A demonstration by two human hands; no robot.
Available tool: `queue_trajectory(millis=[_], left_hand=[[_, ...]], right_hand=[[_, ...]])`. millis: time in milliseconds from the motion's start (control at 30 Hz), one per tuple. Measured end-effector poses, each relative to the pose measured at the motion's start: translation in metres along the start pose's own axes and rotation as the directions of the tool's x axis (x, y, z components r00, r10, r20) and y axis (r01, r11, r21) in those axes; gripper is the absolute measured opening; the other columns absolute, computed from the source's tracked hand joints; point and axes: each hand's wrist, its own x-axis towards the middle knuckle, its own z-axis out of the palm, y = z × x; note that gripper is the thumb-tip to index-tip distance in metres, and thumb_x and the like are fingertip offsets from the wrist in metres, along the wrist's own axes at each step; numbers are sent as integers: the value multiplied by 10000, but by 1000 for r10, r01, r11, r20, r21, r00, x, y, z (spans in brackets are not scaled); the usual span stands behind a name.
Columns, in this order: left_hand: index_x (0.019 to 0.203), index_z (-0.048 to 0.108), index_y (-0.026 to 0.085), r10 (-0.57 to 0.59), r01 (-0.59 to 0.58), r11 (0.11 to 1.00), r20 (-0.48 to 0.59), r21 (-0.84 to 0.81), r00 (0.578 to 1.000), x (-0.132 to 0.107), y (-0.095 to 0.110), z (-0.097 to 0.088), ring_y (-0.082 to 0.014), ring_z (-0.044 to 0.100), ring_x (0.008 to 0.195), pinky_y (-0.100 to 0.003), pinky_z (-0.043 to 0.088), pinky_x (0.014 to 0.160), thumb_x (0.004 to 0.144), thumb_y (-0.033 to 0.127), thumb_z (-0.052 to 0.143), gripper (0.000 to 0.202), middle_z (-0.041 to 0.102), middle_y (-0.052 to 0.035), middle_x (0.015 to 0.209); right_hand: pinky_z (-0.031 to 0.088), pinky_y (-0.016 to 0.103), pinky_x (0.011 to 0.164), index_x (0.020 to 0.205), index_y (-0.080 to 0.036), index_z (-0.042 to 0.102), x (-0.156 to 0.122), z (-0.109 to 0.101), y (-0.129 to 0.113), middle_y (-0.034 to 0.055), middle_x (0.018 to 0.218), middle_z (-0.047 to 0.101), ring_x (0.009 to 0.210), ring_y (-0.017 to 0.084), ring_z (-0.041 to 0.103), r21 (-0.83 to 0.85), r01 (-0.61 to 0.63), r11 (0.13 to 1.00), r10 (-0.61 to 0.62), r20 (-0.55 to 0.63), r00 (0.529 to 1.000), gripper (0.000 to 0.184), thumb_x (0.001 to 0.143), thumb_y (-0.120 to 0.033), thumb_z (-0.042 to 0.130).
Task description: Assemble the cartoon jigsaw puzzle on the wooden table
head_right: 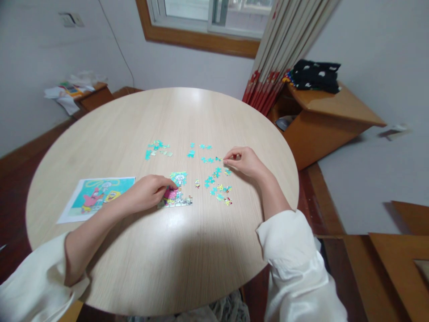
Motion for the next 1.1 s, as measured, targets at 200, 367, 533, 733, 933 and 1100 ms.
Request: queue_trajectory(millis=[200, 367, 533, 733, 933, 1100], left_hand=[[987, 740, 160, 7, -7, 1000, -12, 11, 1000, 0, -2, -1, -202, 698, 847, -312, 522, 777, 805, 56, 398, 401, 761, -77, 939], [992, 738, 164, 1, 0, 1000, -31, 14, 1000, -1, -2, -2, -191, 699, 849, -293, 517, 779, 817, 51, 391, 405, 761, -70, 946], [1011, 735, 148, -28, 28, 1000, 3, -2, 1000, -1, 0, -3, -220, 696, 919, -325, 509, 825, 817, 41, 395, 407, 755, -93, 1001], [988, 737, 165, -4, 4, 1000, -16, 15, 1000, -1, -2, -2, -199, 702, 891, -301, 516, 799, 808, 48, 398, 402, 762, -72, 973], [996, 740, 164, 2, -2, 1000, -18, 21, 1000, 0, -2, -2, -199, 703, 880, -308, 527, 797, 803, 48, 389, 417, 762, -74, 968], [981, 743, 174, 19, -18, 1000, -40, 22, 999, 0, -5, -1, -188, 701, 855, -299, 530, 783, 793, 50, 399, 411, 765, -65, 942]], right_hand=[[389, 324, 575, 686, -193, 714, -5, -12, -1, 31, 650, 634, 608, 147, 514, 21, -88, 996, 80, 247, 966, 239, 706, -432, 711], [352, 307, 544, 668, -181, 705, -6, -15, -2, 22, 609, 604, 576, 135, 478, -45, -117, 992, 123, 192, 974, 198, 707, -374, 690], [354, 311, 563, 687, -178, 701, -7, -15, -3, 23, 621, 602, 586, 140, 482, -39, -123, 992, 129, 205, 970, 171, 703, -346, 671], [372, 312, 607, 768, -187, 733, -6, -17, -2, 24, 699, 623, 647, 146, 487, -10, -80, 997, 80, 238, 968, 227, 641, -375, 736], [376, 304, 614, 790, -210, 742, -6, -18, 0, 27, 759, 648, 663, 146, 491, -11, -63, 998, 63, 314, 947, 246, 592, -353, 772], [390, 309, 611, 771, -205, 736, -7, -21, 1, 29, 736, 646, 656, 147, 510, 6, -82, 997, 75, 322, 944, 241, 613, -383, 768]])
